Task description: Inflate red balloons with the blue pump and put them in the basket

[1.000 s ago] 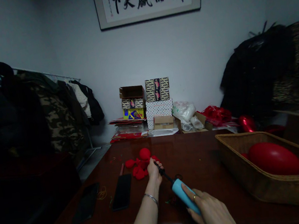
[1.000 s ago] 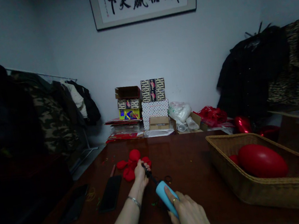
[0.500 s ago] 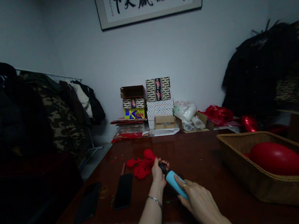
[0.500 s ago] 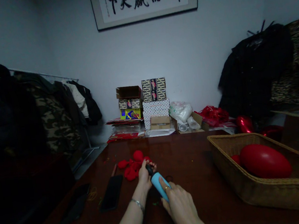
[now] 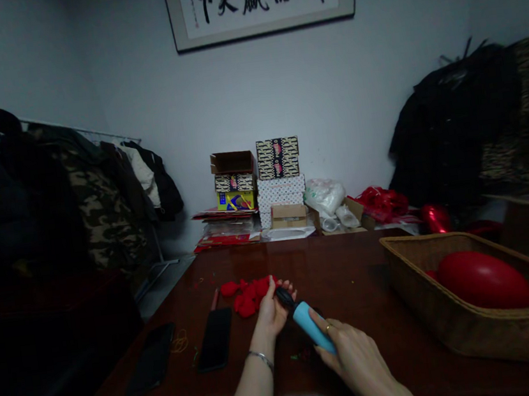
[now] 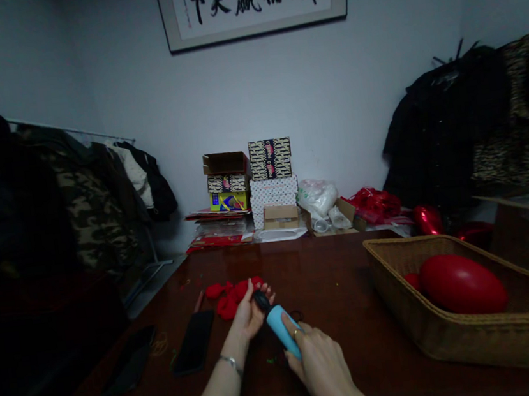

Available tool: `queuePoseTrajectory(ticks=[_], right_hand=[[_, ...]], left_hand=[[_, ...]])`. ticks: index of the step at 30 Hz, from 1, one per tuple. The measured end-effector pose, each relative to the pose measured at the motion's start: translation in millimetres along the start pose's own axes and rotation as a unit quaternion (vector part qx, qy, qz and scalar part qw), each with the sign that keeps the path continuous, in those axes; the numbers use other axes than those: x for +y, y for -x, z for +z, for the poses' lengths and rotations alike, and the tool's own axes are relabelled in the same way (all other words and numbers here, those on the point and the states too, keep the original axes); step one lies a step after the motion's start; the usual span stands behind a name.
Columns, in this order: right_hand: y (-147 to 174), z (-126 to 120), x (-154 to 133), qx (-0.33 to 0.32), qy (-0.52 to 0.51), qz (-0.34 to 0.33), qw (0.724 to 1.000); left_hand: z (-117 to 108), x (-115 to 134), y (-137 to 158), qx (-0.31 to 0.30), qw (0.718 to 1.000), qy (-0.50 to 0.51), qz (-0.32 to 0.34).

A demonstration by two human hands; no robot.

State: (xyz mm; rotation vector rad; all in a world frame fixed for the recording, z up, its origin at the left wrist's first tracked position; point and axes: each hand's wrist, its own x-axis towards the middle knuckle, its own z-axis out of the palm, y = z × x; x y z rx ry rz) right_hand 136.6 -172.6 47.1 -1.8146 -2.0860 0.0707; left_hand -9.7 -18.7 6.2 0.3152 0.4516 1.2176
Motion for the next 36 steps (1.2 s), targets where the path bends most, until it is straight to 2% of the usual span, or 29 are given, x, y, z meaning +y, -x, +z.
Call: queuePoseTrajectory(ticks=[9, 15, 19, 27, 32, 36], right_hand=[[-1, -2, 0, -0.002, -0.027, 0.000, 1.000], [-2, -3, -9, -0.010, 0.009, 0.003, 1.000], [3, -1, -11, -0.014, 0.041, -0.008, 0.999], [33, 3, 15, -0.020, 0.024, -0.023, 0.999], [52, 2, 33, -0.044, 0.010, -0.015, 0.999], [56, -1, 36, -0.033, -0.006, -0.010, 0.999]], left_hand=[[6, -8, 6, -0.024, 1.000, -0.006, 0.018], [21, -15, 3, 0.062, 0.994, -0.014, 0.093], [20, -12, -5, 0.123, 0.984, -0.034, 0.122], [5, 4, -17, 0.133, 0.978, -0.051, 0.153], [7, 9, -22, 0.150, 0.976, -0.049, 0.148], [12, 9, -22, 0.148, 0.976, -0.049, 0.150]])
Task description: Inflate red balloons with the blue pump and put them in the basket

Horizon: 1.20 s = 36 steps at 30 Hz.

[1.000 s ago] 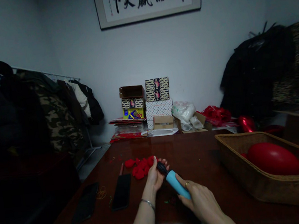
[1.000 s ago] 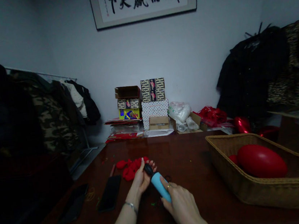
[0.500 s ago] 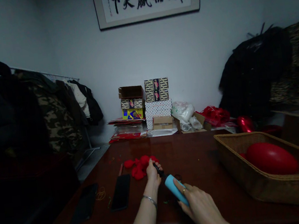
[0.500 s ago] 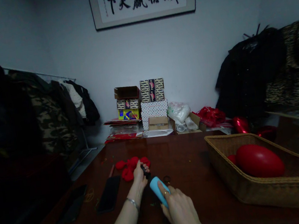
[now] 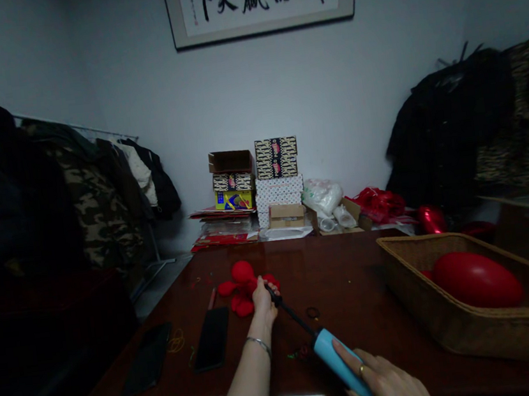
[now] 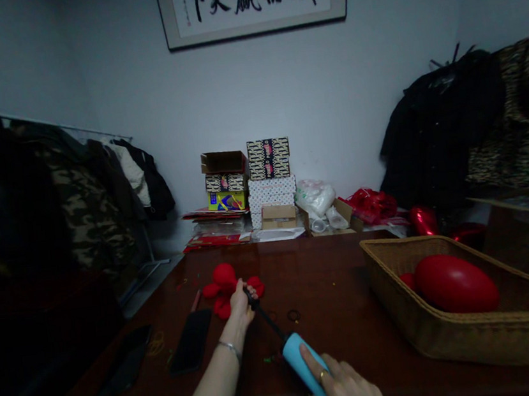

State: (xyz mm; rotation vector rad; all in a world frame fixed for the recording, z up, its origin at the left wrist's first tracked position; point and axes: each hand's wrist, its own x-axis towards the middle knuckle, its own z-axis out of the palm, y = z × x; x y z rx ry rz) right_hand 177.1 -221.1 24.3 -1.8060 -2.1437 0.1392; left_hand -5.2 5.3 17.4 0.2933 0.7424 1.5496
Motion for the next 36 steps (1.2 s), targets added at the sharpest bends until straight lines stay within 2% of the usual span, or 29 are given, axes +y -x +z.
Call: queuePoseTrajectory(ticks=[6, 15, 26, 31, 36], right_hand=[[-6, -8, -11, -0.043, 0.011, 0.022, 0.999], [-27, -4, -24, 0.020, 0.044, 0.006, 0.999], [-58, -3, -45, 0.025, 0.108, 0.014, 0.994], [-61, 1, -48, 0.032, 0.123, 0.008, 0.992], [-47, 8, -38, 0.034, 0.123, -0.008, 0.992]], left_hand=[[5, 4, 5, -0.025, 1.000, -0.011, 0.013], [3, -4, 12, -0.054, 0.998, -0.018, -0.002], [10, -23, 26, -0.057, 0.996, -0.061, -0.021], [6, -30, 22, -0.034, 0.997, -0.063, -0.002], [-2, -25, 14, -0.002, 0.998, -0.055, 0.011]])
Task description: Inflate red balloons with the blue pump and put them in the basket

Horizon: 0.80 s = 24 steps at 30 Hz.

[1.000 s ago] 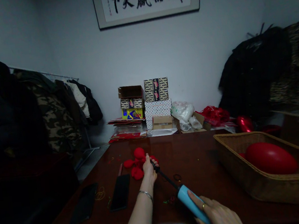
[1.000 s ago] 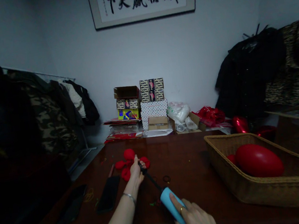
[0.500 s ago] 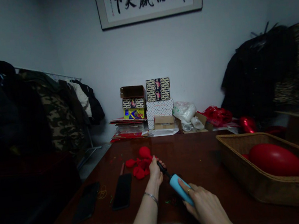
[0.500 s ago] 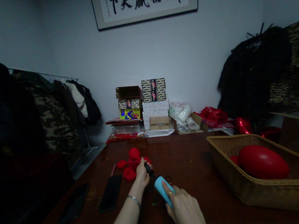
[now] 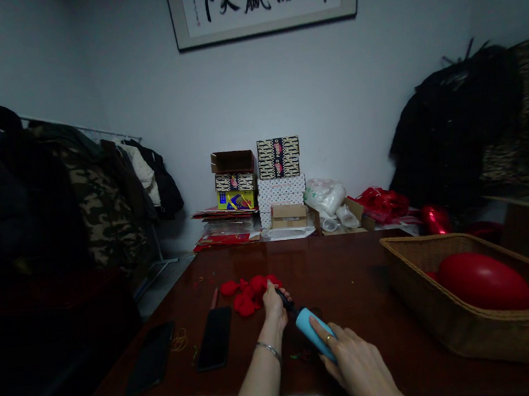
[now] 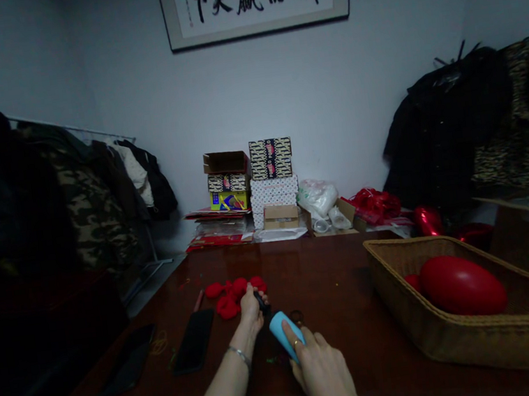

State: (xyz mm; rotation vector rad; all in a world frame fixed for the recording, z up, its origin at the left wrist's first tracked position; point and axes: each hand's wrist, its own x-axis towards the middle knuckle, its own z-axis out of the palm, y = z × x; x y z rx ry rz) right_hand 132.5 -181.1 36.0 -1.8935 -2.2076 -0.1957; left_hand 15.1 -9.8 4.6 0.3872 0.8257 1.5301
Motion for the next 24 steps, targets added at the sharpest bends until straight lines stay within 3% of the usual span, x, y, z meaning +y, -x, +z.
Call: queuePoseTrajectory(ticks=[8, 12, 24], right_hand=[[33, 18, 35, 0.070, -0.025, -0.046, 0.996], [44, 18, 45, 0.067, -0.042, -0.051, 0.996], [16, 3, 19, 0.008, -0.066, 0.002, 0.998]], left_hand=[[-3, 14, -6, -0.011, 1.000, -0.014, 0.020], [-1, 12, -7, -0.010, 1.000, -0.014, 0.015], [7, 5, 6, -0.059, 0.998, -0.001, -0.009]])
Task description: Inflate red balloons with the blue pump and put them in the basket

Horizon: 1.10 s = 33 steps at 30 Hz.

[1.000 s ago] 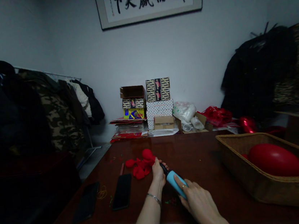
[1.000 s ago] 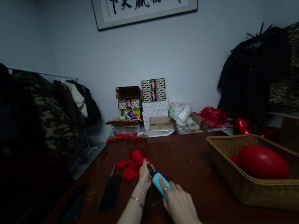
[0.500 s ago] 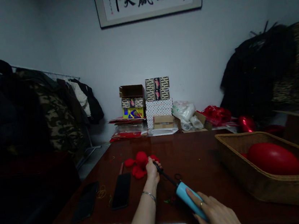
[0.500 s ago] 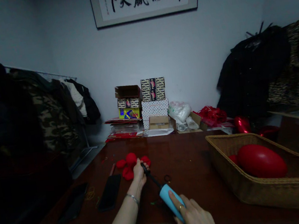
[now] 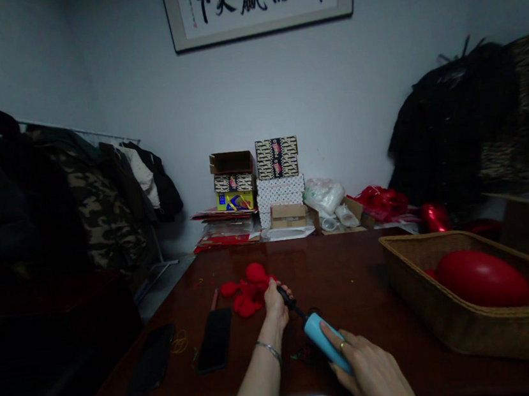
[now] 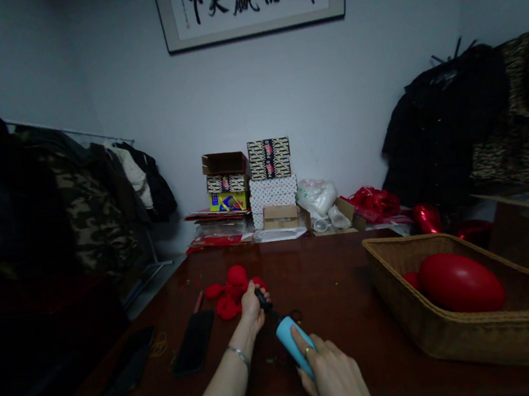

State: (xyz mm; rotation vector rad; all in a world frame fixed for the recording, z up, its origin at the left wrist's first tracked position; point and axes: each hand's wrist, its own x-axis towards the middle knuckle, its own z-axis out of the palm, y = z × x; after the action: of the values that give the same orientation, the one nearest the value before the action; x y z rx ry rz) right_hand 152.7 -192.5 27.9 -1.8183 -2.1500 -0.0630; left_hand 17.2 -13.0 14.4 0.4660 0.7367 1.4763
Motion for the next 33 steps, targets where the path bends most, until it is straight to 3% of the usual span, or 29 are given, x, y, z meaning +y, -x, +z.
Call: queuePoseTrajectory(ticks=[8, 16, 26, 33], right_hand=[[-25, -4, -13, -0.005, -0.005, 0.002, 1.000], [-28, -2, -18, -0.021, -0.022, 0.021, 0.999], [0, 5, 2, -0.006, -0.059, 0.009, 0.998], [13, -3, 13, -0.006, -0.119, 0.036, 0.992]], left_hand=[[6, -3, 11, -0.001, 0.999, 0.047, -0.023], [-1, -3, 6, -0.004, 0.991, 0.123, -0.048], [-5, 16, -2, 0.005, 0.989, 0.137, -0.050], [0, 12, 3, -0.029, 0.989, 0.146, -0.025]])
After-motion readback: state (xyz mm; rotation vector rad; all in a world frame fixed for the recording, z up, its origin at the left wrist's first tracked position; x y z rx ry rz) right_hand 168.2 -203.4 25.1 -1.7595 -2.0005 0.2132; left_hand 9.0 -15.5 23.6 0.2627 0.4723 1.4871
